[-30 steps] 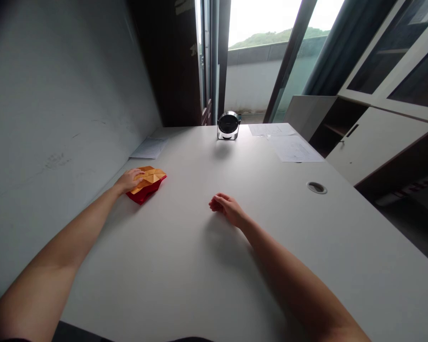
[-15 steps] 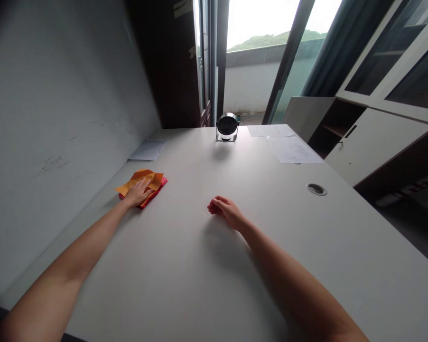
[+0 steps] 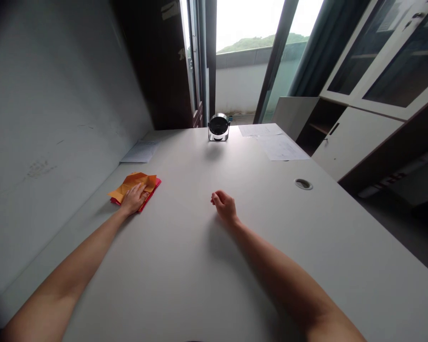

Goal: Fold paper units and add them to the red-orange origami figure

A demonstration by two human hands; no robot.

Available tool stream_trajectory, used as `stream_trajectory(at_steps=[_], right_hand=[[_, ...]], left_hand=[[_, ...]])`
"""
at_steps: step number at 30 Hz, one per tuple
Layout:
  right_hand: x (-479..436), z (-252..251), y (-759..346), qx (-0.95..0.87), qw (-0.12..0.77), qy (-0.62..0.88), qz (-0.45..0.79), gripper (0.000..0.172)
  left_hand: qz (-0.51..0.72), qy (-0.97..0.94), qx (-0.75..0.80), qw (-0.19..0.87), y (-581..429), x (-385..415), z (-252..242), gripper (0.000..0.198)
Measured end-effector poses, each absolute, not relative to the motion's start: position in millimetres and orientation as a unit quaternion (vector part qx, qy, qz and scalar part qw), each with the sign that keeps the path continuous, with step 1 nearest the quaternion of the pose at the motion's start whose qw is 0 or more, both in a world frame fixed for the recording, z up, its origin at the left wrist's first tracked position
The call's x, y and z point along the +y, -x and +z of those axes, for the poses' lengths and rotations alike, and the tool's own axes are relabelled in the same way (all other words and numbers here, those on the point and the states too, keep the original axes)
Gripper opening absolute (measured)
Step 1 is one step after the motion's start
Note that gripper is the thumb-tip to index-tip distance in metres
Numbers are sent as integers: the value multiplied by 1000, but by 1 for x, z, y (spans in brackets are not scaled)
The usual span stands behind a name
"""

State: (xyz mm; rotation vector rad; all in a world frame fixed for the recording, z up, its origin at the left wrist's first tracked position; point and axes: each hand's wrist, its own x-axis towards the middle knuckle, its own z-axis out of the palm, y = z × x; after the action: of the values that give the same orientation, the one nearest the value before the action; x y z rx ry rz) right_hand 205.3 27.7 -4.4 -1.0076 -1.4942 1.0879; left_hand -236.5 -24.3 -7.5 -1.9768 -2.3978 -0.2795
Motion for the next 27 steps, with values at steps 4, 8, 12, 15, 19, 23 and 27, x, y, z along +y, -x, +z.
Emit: stream_trajectory(at_steps=[4,8,12,15,19,23,27], right_hand=[[36,-4,-216,-719,481,434,252,29],[33,1,-218,-812,424,377,137,24],[26,0,-216,-852,377,347,112,21],[28,-3,-218,-846,364,372,115,21],[34,-5,-222,-838,352,398,126,16],[37,-8,-220,-846,337,388,138,15],[35,-12,-217,-862,311,378,132,22]], left_hand=[[-180,664,-721,81,205,-24,11,51],[-200,740,-640,55,151,-23,27,37],[-203,782,-589,-14,98,-21,28,31],[-210,788,-578,-45,67,-21,21,29],[-220,780,-583,-62,44,-26,11,30],[-220,783,-579,-58,42,-34,2,34],[-215,792,-568,-59,46,-38,-2,35]])
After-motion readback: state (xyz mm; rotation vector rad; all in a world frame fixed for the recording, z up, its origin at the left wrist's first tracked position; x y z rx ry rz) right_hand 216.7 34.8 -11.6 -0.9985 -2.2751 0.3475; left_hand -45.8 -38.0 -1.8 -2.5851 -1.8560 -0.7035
